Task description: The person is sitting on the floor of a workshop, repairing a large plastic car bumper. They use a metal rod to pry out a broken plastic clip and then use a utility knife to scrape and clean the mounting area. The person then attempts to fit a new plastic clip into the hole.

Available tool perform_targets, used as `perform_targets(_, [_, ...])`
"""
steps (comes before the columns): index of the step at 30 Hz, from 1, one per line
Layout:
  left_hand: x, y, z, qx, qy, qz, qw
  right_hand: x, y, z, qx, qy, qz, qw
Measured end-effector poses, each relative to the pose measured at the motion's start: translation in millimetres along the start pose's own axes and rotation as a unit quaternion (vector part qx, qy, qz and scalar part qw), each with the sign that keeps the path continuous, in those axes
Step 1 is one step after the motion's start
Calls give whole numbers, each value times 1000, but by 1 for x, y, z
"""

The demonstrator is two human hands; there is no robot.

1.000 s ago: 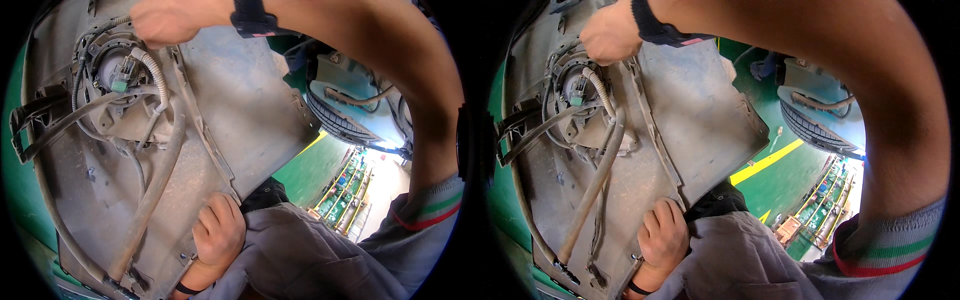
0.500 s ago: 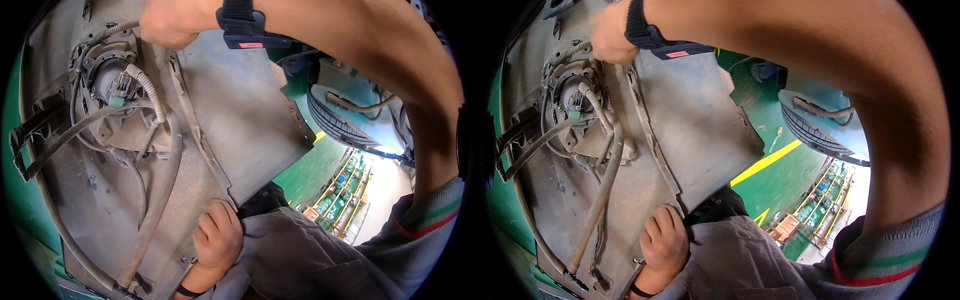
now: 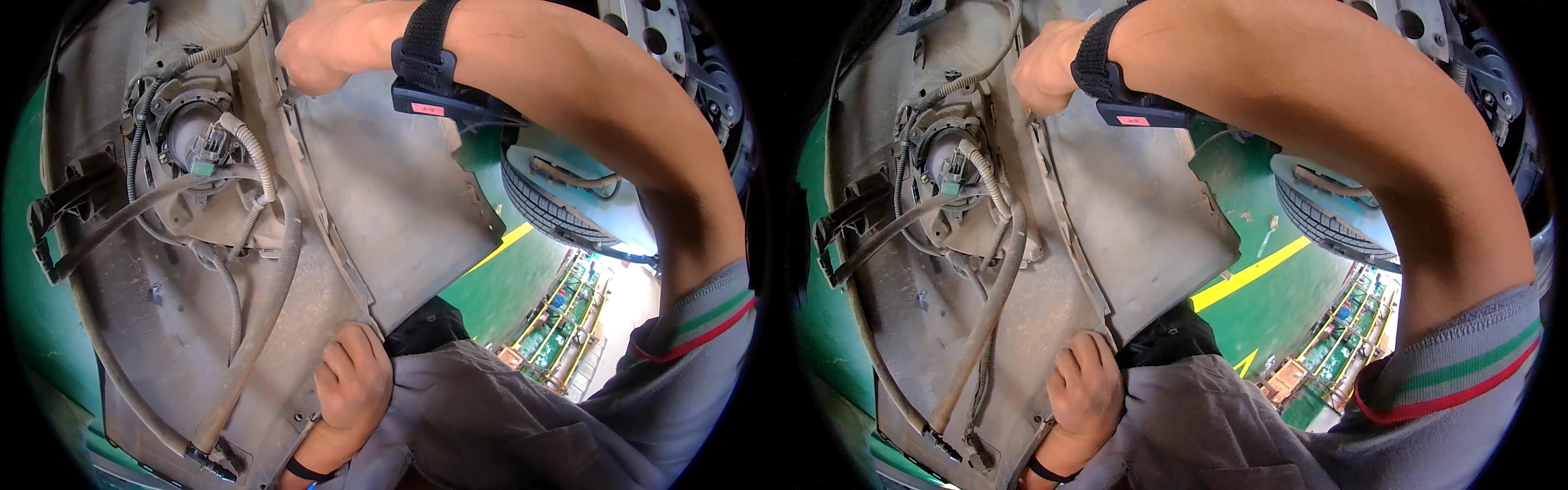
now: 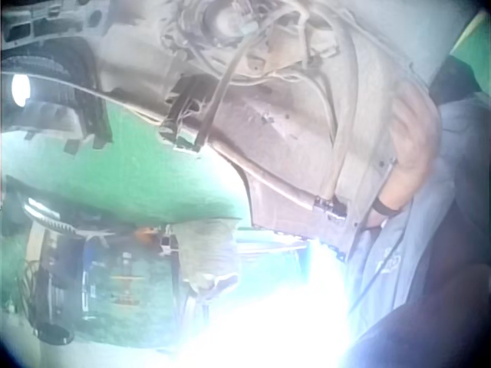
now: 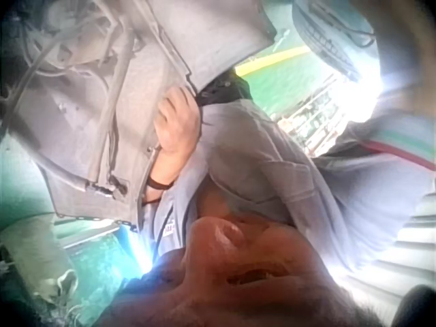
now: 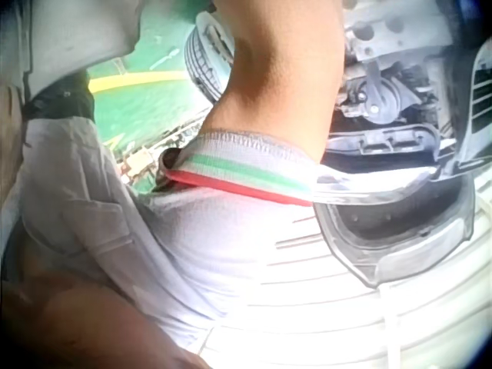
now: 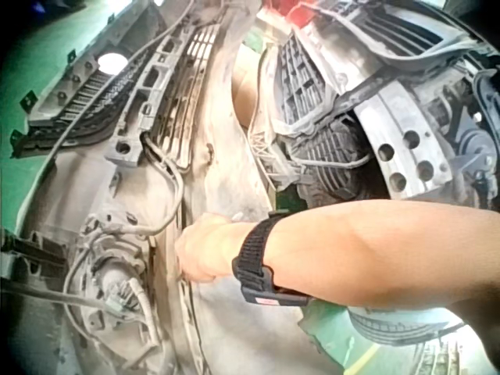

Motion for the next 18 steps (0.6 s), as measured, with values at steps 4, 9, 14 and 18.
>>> perform_targets(4, [-2, 0, 1, 4, -3, -6, 1000, -4, -12, 24, 47, -16, 2, 999])
perform_targets(9, [-5, -2, 2, 8, -4, -1, 1000, -16, -28, 51, 68, -24, 49, 996])
perform_targets(14, [-4, -5, 1, 9, -3, -12, 1000, -2, -12, 31, 52, -37, -14, 998])
perform_targets(18, [-2, -4, 0, -49, -4, -12, 999, 39, 10, -23, -201, 73, -261, 942])
Point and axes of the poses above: each hand's wrist, its own z-axis towards the middle knuckle, its own y-axis out of the back of the hand, x = y × z, the point moved 5 cm from there along z, towards the middle knuckle, and after that the axes turned 4 degrees about x, right-handed, at the moved point
